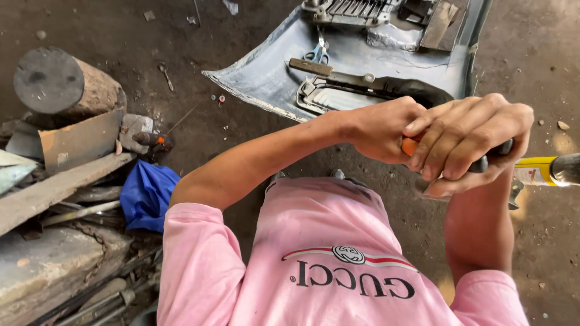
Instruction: Repairing a plastic car bumper component using wire and pliers.
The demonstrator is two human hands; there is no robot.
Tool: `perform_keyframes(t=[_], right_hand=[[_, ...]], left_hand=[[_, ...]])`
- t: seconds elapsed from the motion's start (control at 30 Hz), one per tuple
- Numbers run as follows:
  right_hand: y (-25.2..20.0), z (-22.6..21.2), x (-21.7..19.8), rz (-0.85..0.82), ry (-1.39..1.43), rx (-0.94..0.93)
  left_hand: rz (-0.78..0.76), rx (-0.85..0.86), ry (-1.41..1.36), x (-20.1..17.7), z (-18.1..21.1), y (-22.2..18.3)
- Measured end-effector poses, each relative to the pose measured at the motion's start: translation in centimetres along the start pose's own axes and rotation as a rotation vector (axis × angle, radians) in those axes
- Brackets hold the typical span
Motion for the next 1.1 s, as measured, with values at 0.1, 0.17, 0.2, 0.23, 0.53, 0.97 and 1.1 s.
perform_keyframes(t=[0.1,0.17,0.2,0.23,0.53,0.97,1.1], right_hand=[[-0.7,-0.9,0.6,0.140,-0.159,0.064],[-2.0,-1.9,0.5,0.233,-0.307,0.132],[-2.5,-2.3,0.1,0.313,-0.443,0.194],[-2.9,-2.8,1.6,0.320,-0.450,0.198],[-5.9,-0.9,7.6,1.364,-0.417,0.233],[-9.5,-1.8,3.7,1.160,-0.349,0.206],[-10.2,-1.2,1.8,1.082,-0.294,0.174]], left_hand=[[-0.006,0.029,0.026,0.2,2.6,0.3],[-0.020,-0.005,0.037,0.2,1.3,0.2],[-0.019,-0.038,0.060,0.0,0.6,0.2],[-0.028,-0.038,0.055,0.0,0.4,0.0],[0.018,-0.100,0.139,0.6,1.0,-0.5],[0.433,-0.349,0.149,-4.1,-0.8,-12.9],[0.696,-0.266,0.195,-3.9,0.6,-13.2]])
Point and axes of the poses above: each hand's wrist, its own y-axis towards the middle knuckle, its own x-axis out of the palm, z = x × y, the point moved 5 cm from there along y, towards the middle knuckle, and after that the axes turned 7 degrees about -y, right-handed, at the moved point
